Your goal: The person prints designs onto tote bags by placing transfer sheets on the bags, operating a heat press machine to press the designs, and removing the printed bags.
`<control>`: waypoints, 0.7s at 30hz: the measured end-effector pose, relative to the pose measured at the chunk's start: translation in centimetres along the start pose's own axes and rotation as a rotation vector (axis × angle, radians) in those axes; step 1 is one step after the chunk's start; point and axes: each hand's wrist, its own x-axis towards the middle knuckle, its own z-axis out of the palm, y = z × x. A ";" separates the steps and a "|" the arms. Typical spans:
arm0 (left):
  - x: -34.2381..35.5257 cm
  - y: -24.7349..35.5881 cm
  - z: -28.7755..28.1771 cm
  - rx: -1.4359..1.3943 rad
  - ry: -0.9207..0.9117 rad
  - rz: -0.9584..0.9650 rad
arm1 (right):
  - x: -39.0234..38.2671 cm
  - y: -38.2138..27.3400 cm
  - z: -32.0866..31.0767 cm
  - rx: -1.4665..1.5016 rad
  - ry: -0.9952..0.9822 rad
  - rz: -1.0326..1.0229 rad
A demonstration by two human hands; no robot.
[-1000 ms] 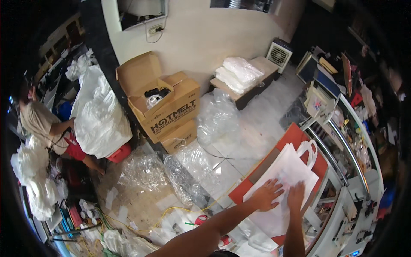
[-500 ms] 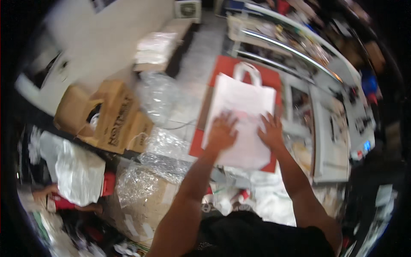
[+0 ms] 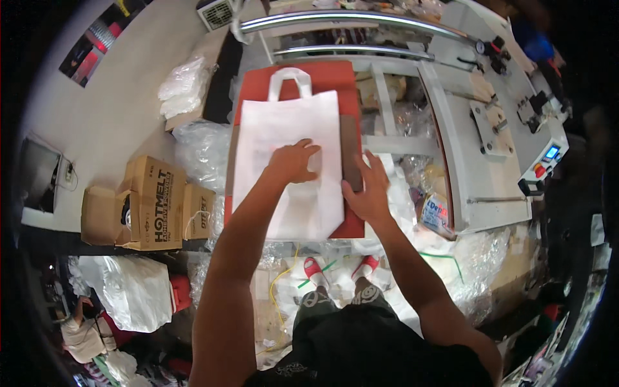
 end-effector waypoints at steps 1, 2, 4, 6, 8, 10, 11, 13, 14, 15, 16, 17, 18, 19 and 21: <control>0.7 0.6 0.2 0.096 -0.034 0.022 | -2.5 1.9 -2.0 0.081 0.095 -0.023; 1.3 0.8 -0.1 0.060 -0.069 0.018 | -5.2 3.8 -3.8 0.041 0.074 0.037; 2.2 -0.2 0.8 0.013 -0.047 0.046 | -10.1 8.6 -6.5 -0.031 0.047 0.162; 3.0 0.8 -0.5 0.092 -0.134 -0.016 | -16.7 16.1 -6.8 -0.053 -0.047 0.229; 3.2 0.0 -0.3 0.019 -0.117 -0.019 | -22.6 24.4 -6.6 -0.171 -0.146 0.365; 4.7 2.0 -1.0 -0.054 -0.220 -0.065 | -25.5 30.3 -7.9 -0.280 -0.226 0.522; 4.7 1.3 -0.4 0.043 -0.164 0.045 | -25.9 32.5 -8.3 -0.288 -0.210 0.592; 5.5 0.7 0.1 0.072 -0.162 0.080 | -25.0 38.3 -8.4 -0.343 -0.156 0.592; 5.8 0.4 -0.2 0.132 -0.167 0.082 | -23.9 41.2 -8.1 -0.374 -0.143 0.547; 6.4 0.5 0.1 0.215 -0.156 0.115 | -22.9 44.2 -8.0 -0.413 -0.144 0.506; 7.4 1.2 0.8 0.216 -0.199 0.068 | -22.1 47.1 -8.6 -0.462 -0.154 0.467; 6.8 2.3 -2.7 0.319 -0.261 -0.033 | -19.7 47.9 -4.4 -0.404 -0.167 0.416; 7.6 1.1 0.5 0.343 -0.296 -0.041 | -19.7 50.7 -5.3 -0.480 -0.212 0.376; 8.7 1.0 2.2 0.292 -0.265 -0.014 | -18.8 53.2 -7.2 -0.548 -0.234 0.336; 9.0 0.7 3.4 0.249 -0.255 0.011 | -17.6 56.1 -6.6 -0.600 -0.331 0.258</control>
